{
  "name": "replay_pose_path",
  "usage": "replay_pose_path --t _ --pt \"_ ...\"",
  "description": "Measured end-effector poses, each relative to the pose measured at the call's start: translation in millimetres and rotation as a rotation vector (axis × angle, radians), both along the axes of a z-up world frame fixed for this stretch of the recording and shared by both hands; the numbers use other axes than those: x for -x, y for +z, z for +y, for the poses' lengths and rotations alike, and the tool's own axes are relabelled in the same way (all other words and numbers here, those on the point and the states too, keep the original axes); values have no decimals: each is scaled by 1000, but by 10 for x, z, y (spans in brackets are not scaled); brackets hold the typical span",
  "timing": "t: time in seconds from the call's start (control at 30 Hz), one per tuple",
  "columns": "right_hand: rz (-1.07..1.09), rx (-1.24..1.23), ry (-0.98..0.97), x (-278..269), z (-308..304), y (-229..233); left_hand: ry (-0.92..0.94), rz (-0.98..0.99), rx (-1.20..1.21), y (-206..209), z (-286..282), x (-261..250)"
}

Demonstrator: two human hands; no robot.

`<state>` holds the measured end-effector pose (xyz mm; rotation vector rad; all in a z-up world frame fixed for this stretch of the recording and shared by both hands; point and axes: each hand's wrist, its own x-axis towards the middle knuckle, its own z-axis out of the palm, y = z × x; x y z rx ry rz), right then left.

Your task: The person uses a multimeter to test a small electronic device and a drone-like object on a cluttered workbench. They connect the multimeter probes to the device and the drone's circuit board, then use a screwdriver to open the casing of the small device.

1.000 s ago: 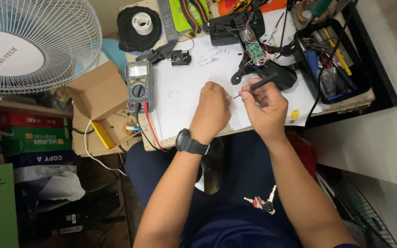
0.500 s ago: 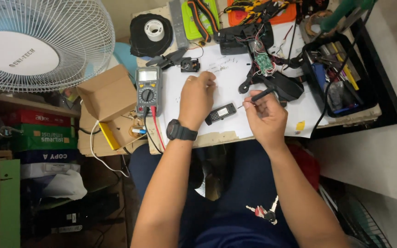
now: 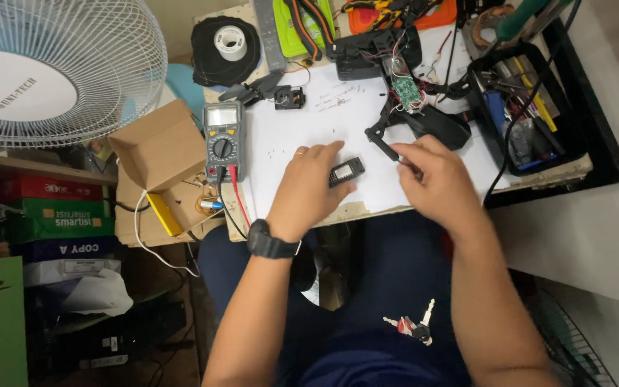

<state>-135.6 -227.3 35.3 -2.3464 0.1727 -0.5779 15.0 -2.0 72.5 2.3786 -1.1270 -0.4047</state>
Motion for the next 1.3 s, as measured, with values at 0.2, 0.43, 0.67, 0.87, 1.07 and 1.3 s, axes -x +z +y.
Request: replay_pose_path --t 0.2,0.43,0.67,0.87,1.07,1.3 --pt "365 130 -29 48 55 267 174 33 322 38 31 195" --pt "233 248 -85 79 205 167 391 566 834 -230 -66 322" --pt "-182 -460 39 61 626 380 490 919 1049 -121 -209 385" --pt "-310 -489 133 -9 681 375 510 925 1121 -104 -173 405" --pt "-339 -474 94 -13 660 322 331 1083 1206 -173 -9 468" --pt "-348 -495 95 -19 699 405 216 1139 1251 -283 79 444"
